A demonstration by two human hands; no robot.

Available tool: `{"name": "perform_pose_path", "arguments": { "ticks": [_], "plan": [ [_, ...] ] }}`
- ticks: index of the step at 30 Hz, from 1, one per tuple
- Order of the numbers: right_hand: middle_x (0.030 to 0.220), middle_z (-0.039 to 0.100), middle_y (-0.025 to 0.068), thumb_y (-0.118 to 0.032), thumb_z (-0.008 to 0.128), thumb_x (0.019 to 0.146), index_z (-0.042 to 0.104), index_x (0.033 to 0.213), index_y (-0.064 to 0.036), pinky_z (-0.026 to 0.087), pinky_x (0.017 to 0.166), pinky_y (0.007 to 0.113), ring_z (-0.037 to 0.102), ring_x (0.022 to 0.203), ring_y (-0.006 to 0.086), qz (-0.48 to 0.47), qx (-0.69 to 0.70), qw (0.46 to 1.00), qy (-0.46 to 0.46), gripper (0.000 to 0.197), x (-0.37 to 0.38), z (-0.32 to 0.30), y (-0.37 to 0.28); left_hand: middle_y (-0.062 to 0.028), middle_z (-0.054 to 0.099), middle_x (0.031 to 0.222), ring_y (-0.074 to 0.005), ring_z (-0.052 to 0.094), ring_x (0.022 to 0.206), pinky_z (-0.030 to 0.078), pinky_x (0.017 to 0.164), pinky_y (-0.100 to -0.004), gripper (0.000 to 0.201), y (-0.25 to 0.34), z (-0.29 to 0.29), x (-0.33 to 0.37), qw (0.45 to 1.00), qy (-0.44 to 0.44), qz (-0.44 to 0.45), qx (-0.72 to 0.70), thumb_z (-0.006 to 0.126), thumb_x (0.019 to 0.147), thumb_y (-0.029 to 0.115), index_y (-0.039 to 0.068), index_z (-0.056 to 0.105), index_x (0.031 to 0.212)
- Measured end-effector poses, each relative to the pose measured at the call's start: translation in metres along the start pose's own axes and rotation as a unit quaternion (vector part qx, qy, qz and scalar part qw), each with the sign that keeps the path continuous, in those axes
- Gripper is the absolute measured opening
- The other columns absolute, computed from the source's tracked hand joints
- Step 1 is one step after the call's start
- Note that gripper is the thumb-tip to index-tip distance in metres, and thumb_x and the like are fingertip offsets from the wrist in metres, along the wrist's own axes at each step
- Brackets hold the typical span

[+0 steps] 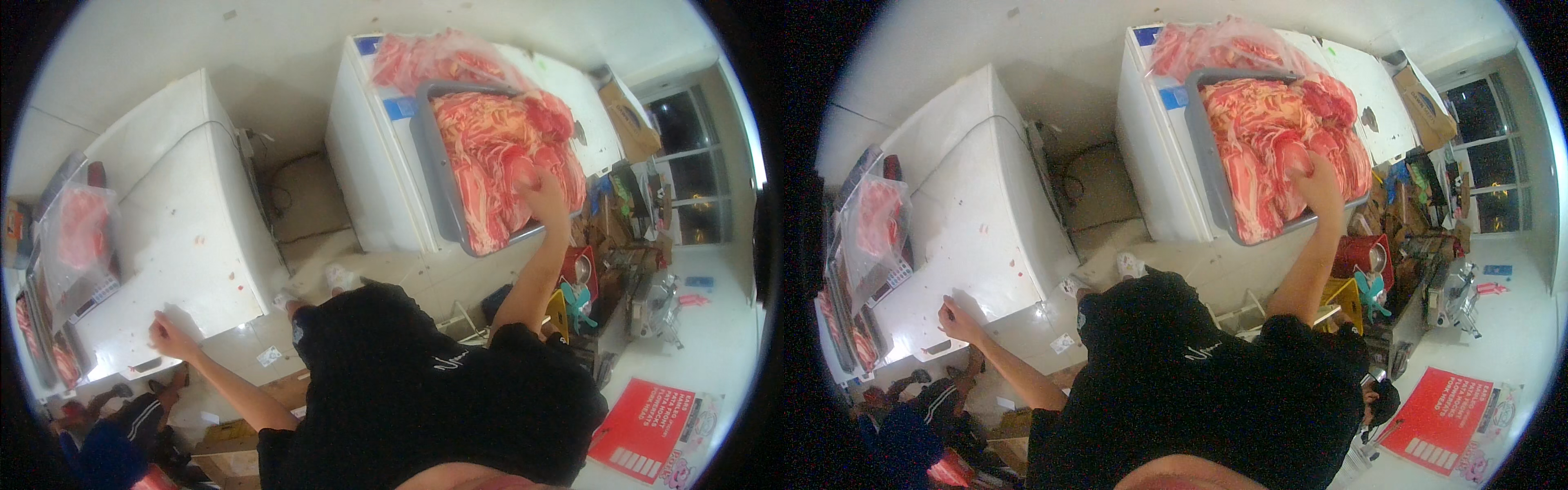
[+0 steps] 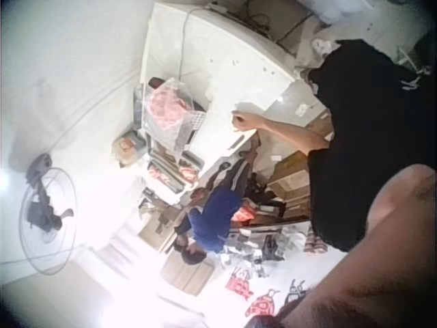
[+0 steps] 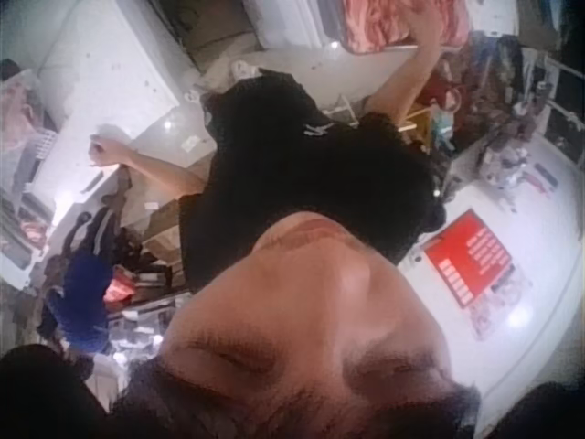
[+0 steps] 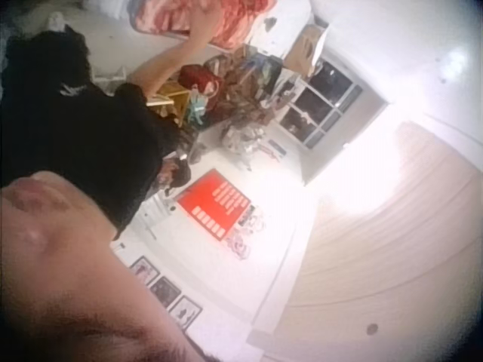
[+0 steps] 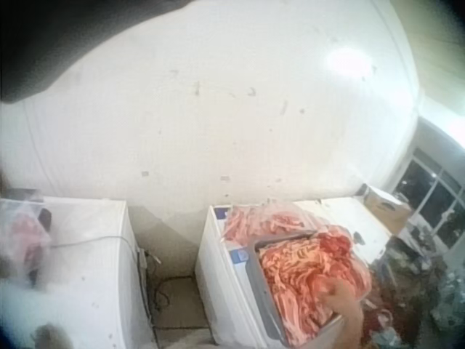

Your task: The person takes thin slices of raw meat from a tray, weighs them on a digital scale, and places them into plastic bags.

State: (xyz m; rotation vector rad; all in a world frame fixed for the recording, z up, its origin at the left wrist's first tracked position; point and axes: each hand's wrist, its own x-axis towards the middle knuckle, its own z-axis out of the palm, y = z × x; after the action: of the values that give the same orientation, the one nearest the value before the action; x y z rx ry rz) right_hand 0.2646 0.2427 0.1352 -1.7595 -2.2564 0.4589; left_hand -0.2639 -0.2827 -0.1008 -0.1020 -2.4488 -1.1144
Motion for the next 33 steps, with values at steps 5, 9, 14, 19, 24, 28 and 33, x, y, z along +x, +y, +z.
{"name": "perform_pose_path", "arguments": {
  "ticks": [5,9,14,19,24,28,33],
  "plan": [
    [0.107,0.075,0.0101,-0.009,0.078,0.087,0.066,0.129,0.0027,0.054,0.082,0.031,0.069,0.092,0.0151,0.069,0.145,0.985,-0.062,0.045,-0.015,-0.030,-0.020,-0.0074,0.067,0.078,-0.0196,0.059,0.074,0.050,0.075,-0.0342,0.035,-0.009,-0.002,0.003,1.000,-0.005,0.019,0.001,0.069,0.101,0.032,-0.001,0.072,0.089],
    [0.109,0.074,0.0084,-0.004,0.075,0.090,0.065,0.128,0.0024,0.055,0.085,0.028,0.069,0.097,0.0128,-0.025,0.321,0.945,0.052,0.039,-0.015,-0.039,-0.002,-0.0089,0.069,0.080,-0.0201,0.061,0.074,0.051,0.073,-0.0350,0.034,-0.014,-0.003,0.004,0.999,-0.013,0.033,-0.008,0.070,0.100,0.031,-0.001,0.073,0.090],
    [0.119,0.071,0.0096,-0.003,0.072,0.093,0.060,0.133,0.0023,0.055,0.094,0.031,0.068,0.106,0.0160,-0.105,0.500,0.855,0.085,0.042,0.002,-0.071,-0.022,-0.0091,0.071,0.082,-0.0189,0.061,0.075,0.052,0.072,-0.0344,0.032,-0.017,-0.003,0.006,1.000,-0.013,0.021,0.015,0.071,0.100,0.030,-0.001,0.074,0.092],
    [0.125,0.069,0.0112,-0.005,0.073,0.094,0.057,0.137,0.0042,0.052,0.099,0.034,0.067,0.112,0.0183,-0.161,0.485,0.853,0.112,0.047,0.021,-0.079,-0.042,-0.0083,0.071,0.083,-0.0183,0.062,0.076,0.052,0.073,-0.0338,0.032,-0.018,-0.002,0.004,1.000,-0.004,0.025,-0.014,0.071,0.100,0.029,-0.001,0.074,0.093],
    [0.124,0.070,0.0113,-0.009,0.074,0.096,0.057,0.137,0.0044,0.051,0.099,0.034,0.066,0.112,0.0181,-0.153,0.544,0.817,0.117,0.047,0.049,-0.074,-0.039,-0.0081,0.071,0.084,-0.0183,0.062,0.077,0.052,0.073,-0.0333,0.029,-0.003,0.003,0.002,1.000,-0.015,0.018,-0.014,0.069,0.101,0.027,-0.001,0.074,0.093],
    [0.117,0.071,0.0106,-0.012,0.073,0.097,0.058,0.135,0.0025,0.054,0.088,0.031,0.068,0.104,0.0165,-0.141,0.581,0.790,0.133,0.044,0.057,-0.063,-0.077,-0.0080,0.070,0.084,-0.0186,0.061,0.077,0.052,0.073,-0.0333,0.028,-0.023,0.005,0.004,1.000,-0.020,0.007,-0.020,0.069,0.101,0.026,-0.001,0.073,0.093],
    [0.122,0.066,0.0103,-0.012,0.070,0.098,0.053,0.141,0.0007,0.055,0.081,0.032,0.067,0.100,0.0175,-0.156,0.524,0.836,0.048,0.048,0.050,-0.026,-0.147,-0.0106,0.068,0.091,-0.0262,0.063,0.087,0.050,0.080,-0.0429,0.023,-0.096,0.020,-0.010,0.999,-0.007,0.001,-0.043,0.069,0.098,0.027,0.004,0.071,0.093]
  ]
}}
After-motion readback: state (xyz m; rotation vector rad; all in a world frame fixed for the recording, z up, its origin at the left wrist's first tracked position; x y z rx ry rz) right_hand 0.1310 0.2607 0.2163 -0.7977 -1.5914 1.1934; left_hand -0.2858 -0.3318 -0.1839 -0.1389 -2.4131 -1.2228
